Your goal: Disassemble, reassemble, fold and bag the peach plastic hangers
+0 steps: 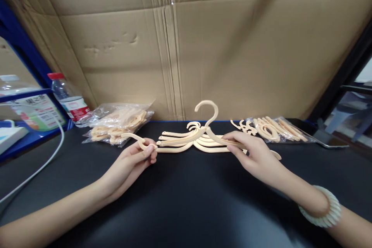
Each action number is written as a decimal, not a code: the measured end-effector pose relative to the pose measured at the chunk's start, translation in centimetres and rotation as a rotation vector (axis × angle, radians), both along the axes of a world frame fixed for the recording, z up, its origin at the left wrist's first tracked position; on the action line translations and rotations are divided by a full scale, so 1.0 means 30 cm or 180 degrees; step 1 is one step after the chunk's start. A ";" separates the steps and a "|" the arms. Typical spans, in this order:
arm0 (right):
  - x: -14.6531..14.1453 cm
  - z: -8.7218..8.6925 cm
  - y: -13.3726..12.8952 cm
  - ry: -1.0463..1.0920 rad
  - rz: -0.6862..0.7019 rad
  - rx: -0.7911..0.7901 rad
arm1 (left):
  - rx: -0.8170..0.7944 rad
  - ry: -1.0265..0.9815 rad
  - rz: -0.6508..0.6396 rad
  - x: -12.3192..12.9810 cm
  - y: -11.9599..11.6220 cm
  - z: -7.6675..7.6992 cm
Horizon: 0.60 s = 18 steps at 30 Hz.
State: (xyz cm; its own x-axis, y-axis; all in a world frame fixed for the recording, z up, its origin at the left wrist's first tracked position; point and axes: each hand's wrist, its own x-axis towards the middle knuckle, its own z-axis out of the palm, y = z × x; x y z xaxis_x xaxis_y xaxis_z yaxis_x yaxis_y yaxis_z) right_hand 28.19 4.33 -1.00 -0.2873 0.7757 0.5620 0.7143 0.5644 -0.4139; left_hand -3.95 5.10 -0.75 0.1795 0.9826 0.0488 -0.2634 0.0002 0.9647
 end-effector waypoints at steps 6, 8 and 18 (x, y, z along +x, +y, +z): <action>-0.007 0.015 -0.022 0.0026 0.0096 0.0221 | -0.0271 -0.0568 -0.0522 -0.006 -0.007 0.012; -0.011 0.014 -0.025 0.0026 0.0154 0.0290 | -0.0274 -0.0673 -0.0688 -0.006 -0.011 0.018; -0.014 0.017 -0.031 0.0039 0.0142 0.0438 | -0.0352 -0.0731 -0.0707 0.005 -0.020 0.025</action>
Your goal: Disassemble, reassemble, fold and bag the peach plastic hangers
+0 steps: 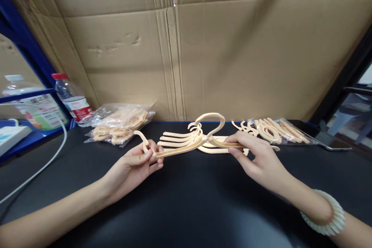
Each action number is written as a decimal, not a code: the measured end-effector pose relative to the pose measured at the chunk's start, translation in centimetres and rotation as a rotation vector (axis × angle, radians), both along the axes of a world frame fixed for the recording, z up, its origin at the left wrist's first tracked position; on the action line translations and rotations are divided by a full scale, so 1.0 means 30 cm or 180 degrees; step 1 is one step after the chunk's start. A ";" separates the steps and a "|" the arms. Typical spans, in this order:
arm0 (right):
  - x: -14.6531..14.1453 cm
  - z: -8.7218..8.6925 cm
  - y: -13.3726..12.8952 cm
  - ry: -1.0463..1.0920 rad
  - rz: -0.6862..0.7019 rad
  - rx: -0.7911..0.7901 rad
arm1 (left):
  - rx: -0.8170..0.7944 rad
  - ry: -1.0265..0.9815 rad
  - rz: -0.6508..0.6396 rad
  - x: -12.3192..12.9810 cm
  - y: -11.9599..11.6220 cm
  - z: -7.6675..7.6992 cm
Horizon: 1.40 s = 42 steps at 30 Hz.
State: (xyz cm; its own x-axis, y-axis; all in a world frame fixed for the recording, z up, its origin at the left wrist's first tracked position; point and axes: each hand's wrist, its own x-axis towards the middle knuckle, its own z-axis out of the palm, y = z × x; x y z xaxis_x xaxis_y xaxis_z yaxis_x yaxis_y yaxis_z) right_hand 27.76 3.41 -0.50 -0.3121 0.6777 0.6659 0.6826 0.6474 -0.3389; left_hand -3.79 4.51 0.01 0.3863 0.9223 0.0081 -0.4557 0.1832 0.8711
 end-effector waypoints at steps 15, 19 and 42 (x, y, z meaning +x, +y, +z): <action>-0.037 0.000 -0.031 -0.0195 0.0004 0.0546 | -0.0497 0.0461 0.0528 0.012 -0.021 -0.015; -0.059 -0.004 -0.052 -0.0053 0.0058 0.0489 | -0.0372 0.0491 0.0769 0.015 -0.033 -0.023; 0.000 -0.013 0.008 -0.0105 -0.0239 -0.0067 | -0.0070 -0.0094 0.0715 0.001 0.009 -0.028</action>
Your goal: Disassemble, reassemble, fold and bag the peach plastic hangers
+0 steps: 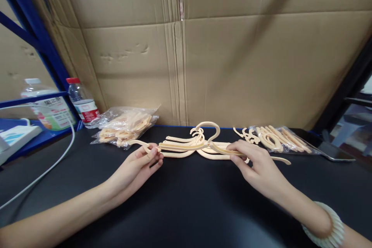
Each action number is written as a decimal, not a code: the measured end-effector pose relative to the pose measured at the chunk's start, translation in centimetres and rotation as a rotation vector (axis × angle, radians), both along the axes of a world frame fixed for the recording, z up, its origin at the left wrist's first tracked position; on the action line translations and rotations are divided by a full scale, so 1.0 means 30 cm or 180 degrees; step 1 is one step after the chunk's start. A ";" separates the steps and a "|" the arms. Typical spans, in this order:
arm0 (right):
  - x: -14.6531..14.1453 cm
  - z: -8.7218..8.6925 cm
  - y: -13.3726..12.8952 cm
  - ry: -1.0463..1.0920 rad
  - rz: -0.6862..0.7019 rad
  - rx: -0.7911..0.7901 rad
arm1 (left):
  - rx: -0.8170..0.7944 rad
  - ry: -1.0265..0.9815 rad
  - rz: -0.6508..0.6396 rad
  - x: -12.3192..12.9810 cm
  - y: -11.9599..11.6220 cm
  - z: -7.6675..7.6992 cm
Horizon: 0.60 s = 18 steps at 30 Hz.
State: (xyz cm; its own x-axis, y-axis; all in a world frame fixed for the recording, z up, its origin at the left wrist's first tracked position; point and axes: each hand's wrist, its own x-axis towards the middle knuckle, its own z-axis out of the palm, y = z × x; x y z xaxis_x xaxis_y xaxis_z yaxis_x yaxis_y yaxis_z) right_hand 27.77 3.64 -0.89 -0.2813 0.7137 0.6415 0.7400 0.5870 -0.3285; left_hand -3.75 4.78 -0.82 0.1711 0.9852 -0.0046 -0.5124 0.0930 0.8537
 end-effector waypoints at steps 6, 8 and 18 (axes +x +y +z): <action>0.010 0.000 -0.003 0.0050 0.0036 -0.0021 | -0.0059 -0.0049 -0.0309 0.003 -0.014 0.022; 0.013 0.000 -0.005 0.0084 0.0050 -0.0007 | -0.0066 0.0057 -0.0225 0.000 -0.016 0.026; 0.013 0.001 -0.019 0.0288 0.0131 0.0085 | -0.0049 0.0076 -0.0730 -0.008 -0.020 0.050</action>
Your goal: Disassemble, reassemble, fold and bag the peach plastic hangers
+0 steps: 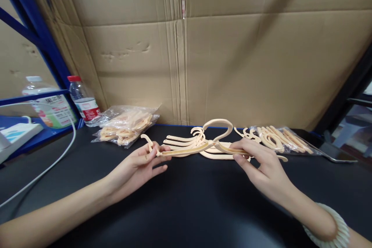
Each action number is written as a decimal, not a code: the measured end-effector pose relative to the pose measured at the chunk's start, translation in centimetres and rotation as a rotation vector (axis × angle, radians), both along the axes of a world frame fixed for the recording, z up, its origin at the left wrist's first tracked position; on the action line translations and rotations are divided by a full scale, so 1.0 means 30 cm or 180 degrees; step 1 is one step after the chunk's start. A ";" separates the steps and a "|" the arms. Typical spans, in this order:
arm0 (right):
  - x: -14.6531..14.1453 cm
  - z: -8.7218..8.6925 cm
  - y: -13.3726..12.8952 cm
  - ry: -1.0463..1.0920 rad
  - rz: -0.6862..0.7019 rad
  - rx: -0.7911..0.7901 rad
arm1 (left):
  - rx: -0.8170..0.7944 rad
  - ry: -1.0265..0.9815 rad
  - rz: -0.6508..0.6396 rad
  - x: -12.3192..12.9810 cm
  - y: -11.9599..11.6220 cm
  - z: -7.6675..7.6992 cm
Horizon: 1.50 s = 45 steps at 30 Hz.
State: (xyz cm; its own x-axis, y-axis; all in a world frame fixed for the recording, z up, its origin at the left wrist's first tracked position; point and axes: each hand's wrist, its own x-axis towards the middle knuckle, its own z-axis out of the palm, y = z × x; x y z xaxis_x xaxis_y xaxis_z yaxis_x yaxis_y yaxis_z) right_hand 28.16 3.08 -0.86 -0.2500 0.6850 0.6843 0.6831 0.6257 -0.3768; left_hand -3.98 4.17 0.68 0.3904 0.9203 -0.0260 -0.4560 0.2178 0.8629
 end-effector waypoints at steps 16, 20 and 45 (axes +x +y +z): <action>-0.011 0.009 -0.010 -0.0263 0.0187 0.0333 | -0.0213 0.0175 0.0074 0.013 -0.014 -0.011; -0.024 0.004 -0.018 -0.0400 0.0228 0.0508 | -0.0260 0.0421 0.0312 0.014 -0.020 -0.022; -0.055 0.008 -0.029 -0.0104 -0.0421 -0.0150 | 0.0217 0.1078 0.0562 0.043 -0.060 -0.033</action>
